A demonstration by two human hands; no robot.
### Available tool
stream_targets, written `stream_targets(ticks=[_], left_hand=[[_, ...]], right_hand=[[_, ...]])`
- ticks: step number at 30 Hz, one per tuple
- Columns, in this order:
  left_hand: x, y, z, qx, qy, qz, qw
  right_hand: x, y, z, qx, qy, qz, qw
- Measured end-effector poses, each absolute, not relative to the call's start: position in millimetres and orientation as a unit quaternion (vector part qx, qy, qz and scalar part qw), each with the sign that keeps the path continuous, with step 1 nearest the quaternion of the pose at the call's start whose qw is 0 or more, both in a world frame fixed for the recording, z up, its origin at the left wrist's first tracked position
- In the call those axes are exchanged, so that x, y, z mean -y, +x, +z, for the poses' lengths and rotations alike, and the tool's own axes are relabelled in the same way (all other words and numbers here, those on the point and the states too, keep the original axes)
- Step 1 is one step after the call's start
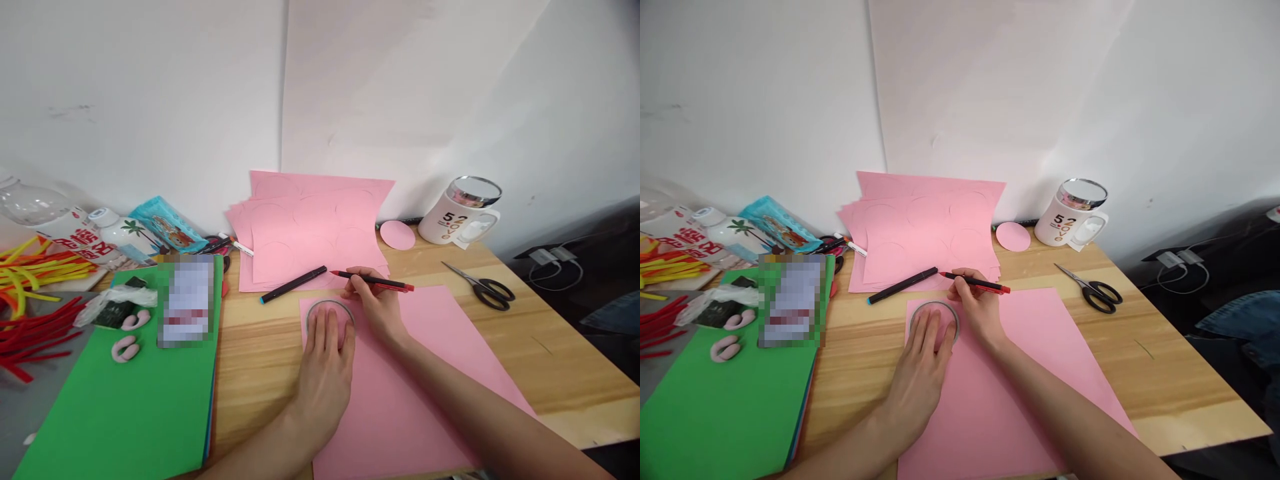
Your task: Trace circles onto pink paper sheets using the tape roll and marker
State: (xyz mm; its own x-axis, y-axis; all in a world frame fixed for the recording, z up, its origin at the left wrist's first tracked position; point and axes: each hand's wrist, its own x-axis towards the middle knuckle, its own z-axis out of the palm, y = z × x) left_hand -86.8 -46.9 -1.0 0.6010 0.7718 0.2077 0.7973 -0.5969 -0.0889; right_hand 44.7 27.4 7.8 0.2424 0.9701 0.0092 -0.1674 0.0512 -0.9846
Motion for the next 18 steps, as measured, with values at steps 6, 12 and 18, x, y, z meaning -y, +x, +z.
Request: stream_targets(ticks=[6, 12, 18], left_hand=[[48.5, -87.5, 0.6, 0.435, -0.890, -0.088, 0.105], [47.3, -89.4, 1.0, 0.429, -0.896, -0.067, 0.093], [46.7, -89.8, 5.2, 0.450, -0.889, -0.063, 0.056]], right_hand=[[-25.0, 40.4, 9.9, 0.436, -0.514, 0.469, 0.570], [-25.3, 40.6, 6.8, 0.443, -0.494, 0.480, 0.574], [-25.0, 39.6, 3.9, 0.439, -0.496, 0.482, 0.574]])
